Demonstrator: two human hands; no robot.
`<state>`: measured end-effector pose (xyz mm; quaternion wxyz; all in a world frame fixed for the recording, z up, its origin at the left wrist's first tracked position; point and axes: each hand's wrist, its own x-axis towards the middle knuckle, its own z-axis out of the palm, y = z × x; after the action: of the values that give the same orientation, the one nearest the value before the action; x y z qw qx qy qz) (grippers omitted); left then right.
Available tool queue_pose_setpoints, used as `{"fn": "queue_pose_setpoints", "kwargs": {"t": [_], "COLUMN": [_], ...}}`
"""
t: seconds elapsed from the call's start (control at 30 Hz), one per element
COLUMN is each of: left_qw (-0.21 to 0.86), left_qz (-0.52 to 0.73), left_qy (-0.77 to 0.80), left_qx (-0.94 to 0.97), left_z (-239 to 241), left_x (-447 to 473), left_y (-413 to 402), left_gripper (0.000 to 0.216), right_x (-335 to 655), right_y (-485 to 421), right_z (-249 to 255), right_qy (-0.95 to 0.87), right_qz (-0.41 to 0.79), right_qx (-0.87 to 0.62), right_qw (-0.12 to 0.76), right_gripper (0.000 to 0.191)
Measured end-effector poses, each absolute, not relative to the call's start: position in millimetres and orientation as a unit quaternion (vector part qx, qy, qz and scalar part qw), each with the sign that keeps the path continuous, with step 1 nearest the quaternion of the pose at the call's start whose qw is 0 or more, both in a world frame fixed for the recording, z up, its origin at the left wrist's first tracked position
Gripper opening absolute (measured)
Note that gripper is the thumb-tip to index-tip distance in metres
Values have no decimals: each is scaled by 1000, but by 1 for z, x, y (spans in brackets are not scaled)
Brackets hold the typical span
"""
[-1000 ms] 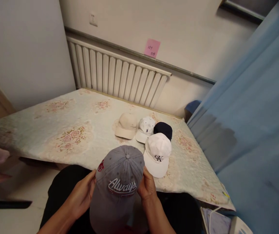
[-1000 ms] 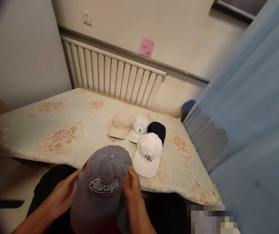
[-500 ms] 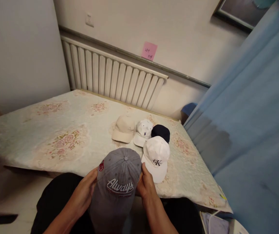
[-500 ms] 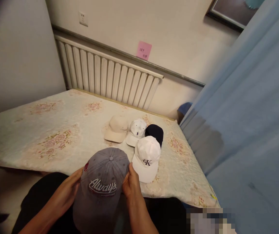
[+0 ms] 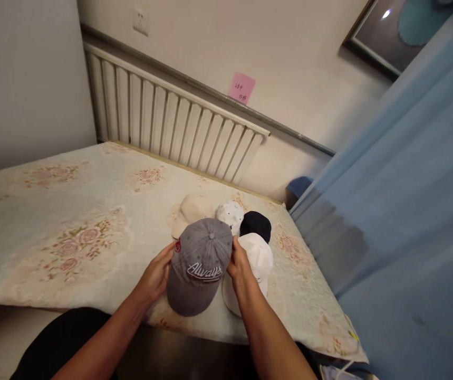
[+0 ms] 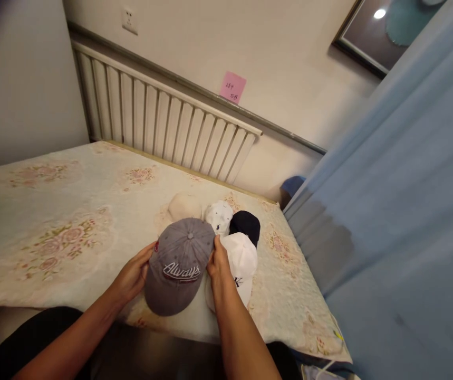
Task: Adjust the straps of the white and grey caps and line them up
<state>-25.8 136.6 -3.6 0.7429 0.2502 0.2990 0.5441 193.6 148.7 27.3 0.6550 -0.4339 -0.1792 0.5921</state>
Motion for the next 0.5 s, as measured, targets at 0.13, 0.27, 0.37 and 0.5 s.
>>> {"fn": "queue_pose_setpoints", "kwargs": {"t": [0.13,0.27,0.37,0.5], "left_qw": [740,735,733,733], "left_qz": [543,547,552,551], "left_qy": [299,301,304,306], "left_qx": [262,264,255,255], "left_z": [-11,-14,-17,-19], "left_x": [-18,-13,-10,-5], "left_y": [162,181,192,205], "left_gripper": [45,49,47,46], "right_x": [196,192,192,197], "right_y": [168,182,190,196], "right_z": [30,29,24,16], "right_qy": [-187,-216,-212,-212], "right_qz": [595,581,571,559], "right_qx": [-454,-445,-445,-454], "right_qw": [636,647,656,660], "right_gripper": [38,35,33,34]}}
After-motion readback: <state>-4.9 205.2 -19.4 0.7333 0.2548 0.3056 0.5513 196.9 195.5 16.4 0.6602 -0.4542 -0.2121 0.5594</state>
